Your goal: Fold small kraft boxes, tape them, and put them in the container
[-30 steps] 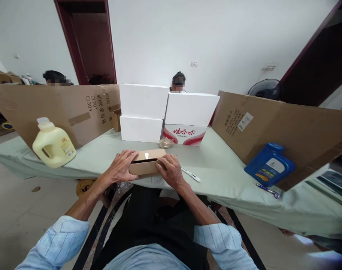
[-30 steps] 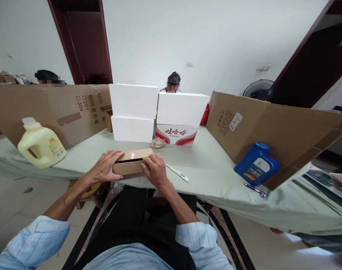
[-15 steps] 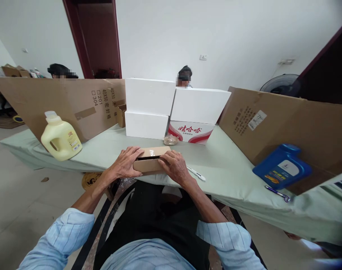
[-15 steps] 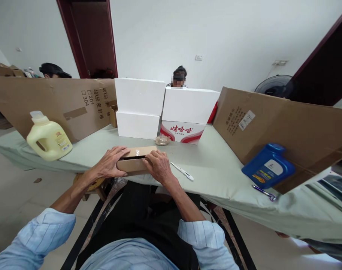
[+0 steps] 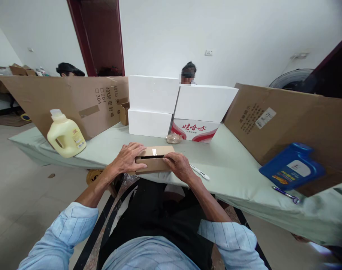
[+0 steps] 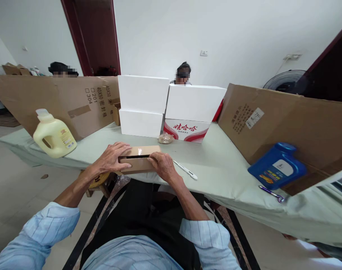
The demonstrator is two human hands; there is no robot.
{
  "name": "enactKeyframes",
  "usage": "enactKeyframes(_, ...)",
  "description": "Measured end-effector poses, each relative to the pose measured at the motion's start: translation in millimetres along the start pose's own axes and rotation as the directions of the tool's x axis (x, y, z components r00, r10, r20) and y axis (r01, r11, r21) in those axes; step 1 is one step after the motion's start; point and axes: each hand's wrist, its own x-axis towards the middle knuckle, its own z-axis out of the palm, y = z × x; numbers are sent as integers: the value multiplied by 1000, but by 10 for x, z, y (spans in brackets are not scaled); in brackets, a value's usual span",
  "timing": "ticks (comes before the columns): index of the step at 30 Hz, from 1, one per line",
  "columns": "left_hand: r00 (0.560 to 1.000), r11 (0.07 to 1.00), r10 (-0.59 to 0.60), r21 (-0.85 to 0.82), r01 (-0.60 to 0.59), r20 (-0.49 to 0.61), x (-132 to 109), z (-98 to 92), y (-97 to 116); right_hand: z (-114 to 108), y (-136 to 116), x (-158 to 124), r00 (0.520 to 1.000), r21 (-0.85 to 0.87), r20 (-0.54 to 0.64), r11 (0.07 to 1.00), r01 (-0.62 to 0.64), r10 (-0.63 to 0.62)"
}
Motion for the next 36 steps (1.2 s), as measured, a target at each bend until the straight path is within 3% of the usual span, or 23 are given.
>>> enactKeyframes(11,1000,999,27,31,-27,1,203,-158,68,-103,-38,149,999,66,-17,997,-48,49)
enactKeyframes(19,993,993,114,-17,-115,-18,376,-37,236,-83,-76,225,999,39,3,998,-53,53)
enactKeyframes(27,996,994,89,-57,-90,-7,479,44,316,-66,-66,216,998,23,17,998,-62,62)
enactKeyframes(36,996,987,66,-144,-75,-66,473,88,322,-47,-75,194,997,31,0,997,-73,73)
